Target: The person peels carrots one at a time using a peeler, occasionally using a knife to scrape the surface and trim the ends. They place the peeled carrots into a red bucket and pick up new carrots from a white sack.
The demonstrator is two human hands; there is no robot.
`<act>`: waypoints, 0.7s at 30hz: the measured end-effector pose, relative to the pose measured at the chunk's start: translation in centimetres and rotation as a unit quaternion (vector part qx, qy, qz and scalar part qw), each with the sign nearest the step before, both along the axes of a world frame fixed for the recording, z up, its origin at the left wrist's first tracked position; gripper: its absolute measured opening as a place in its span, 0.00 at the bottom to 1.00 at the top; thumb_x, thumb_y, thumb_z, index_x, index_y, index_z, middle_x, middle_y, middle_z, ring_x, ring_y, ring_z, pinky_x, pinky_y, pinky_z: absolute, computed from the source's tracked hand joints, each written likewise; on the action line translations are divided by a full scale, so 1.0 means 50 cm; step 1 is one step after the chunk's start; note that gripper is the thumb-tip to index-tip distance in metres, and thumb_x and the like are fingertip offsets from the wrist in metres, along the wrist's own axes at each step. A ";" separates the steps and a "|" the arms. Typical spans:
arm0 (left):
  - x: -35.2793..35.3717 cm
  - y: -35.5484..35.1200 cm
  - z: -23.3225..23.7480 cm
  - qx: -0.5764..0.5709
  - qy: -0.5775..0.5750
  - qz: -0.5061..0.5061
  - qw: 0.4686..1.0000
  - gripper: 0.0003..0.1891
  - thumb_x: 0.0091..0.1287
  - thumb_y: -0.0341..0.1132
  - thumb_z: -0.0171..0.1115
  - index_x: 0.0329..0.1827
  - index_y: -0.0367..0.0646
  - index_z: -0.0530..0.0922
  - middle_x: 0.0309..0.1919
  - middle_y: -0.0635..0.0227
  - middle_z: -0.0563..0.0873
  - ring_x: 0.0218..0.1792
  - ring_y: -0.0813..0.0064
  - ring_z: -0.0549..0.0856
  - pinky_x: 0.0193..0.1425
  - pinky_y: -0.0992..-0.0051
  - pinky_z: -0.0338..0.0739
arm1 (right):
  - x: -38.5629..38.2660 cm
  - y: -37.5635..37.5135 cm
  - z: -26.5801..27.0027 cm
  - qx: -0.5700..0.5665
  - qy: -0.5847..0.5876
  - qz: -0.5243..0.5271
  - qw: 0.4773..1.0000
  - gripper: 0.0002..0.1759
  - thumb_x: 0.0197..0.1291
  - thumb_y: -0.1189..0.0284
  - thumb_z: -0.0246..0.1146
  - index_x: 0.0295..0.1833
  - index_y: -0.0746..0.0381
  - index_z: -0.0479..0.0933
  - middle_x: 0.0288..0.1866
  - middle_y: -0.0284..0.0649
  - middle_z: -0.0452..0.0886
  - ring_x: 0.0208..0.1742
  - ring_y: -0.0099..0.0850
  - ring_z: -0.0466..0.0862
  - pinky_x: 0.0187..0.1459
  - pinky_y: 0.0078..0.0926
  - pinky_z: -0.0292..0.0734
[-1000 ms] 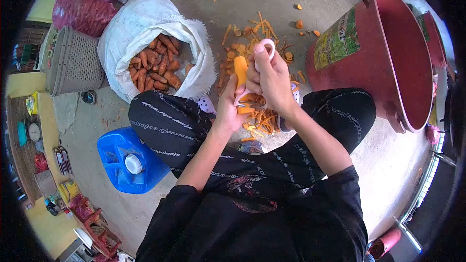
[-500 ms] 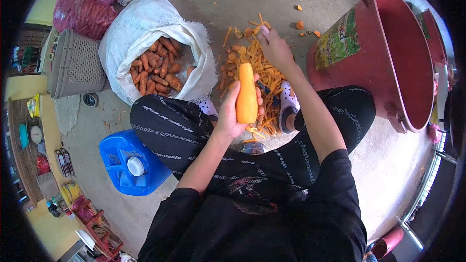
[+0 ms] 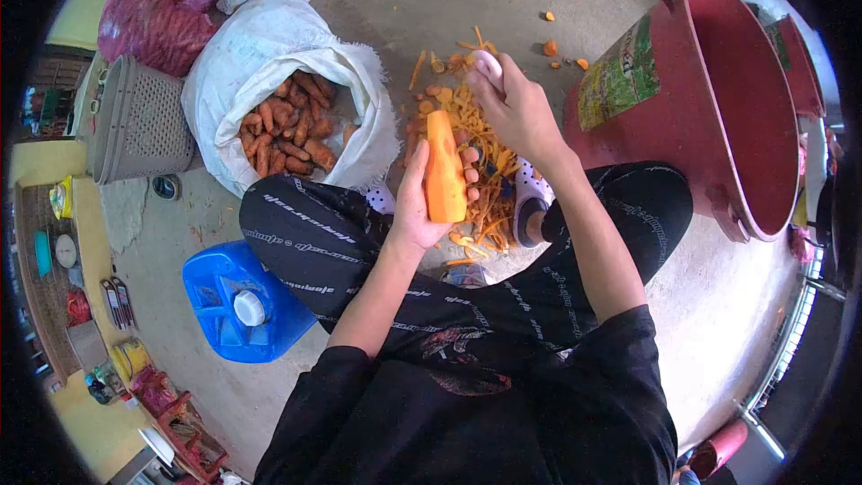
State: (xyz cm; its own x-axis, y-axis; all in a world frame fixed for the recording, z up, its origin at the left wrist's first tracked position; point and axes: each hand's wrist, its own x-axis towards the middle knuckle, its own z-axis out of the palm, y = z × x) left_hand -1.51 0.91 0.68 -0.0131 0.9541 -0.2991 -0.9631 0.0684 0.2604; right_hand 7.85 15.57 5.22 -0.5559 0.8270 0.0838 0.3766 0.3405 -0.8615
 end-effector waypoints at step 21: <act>0.007 0.009 -0.015 -0.066 0.170 0.065 0.981 0.18 0.69 0.43 0.54 0.56 0.44 0.67 0.42 0.67 0.76 0.42 0.72 0.79 0.44 0.65 0.78 | -0.008 0.016 -0.052 -0.066 0.006 0.016 0.998 0.18 0.65 0.61 0.56 0.44 0.68 0.69 0.27 0.37 0.75 0.27 0.23 0.80 0.29 0.23 0.75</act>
State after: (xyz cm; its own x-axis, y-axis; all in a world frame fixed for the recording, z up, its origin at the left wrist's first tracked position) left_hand -1.16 1.35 -0.06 -0.2533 0.8907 -0.3774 -0.8245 0.0052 0.5658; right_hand 7.46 16.35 2.59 -0.5812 0.8135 -0.0191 0.3577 0.2343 -0.9040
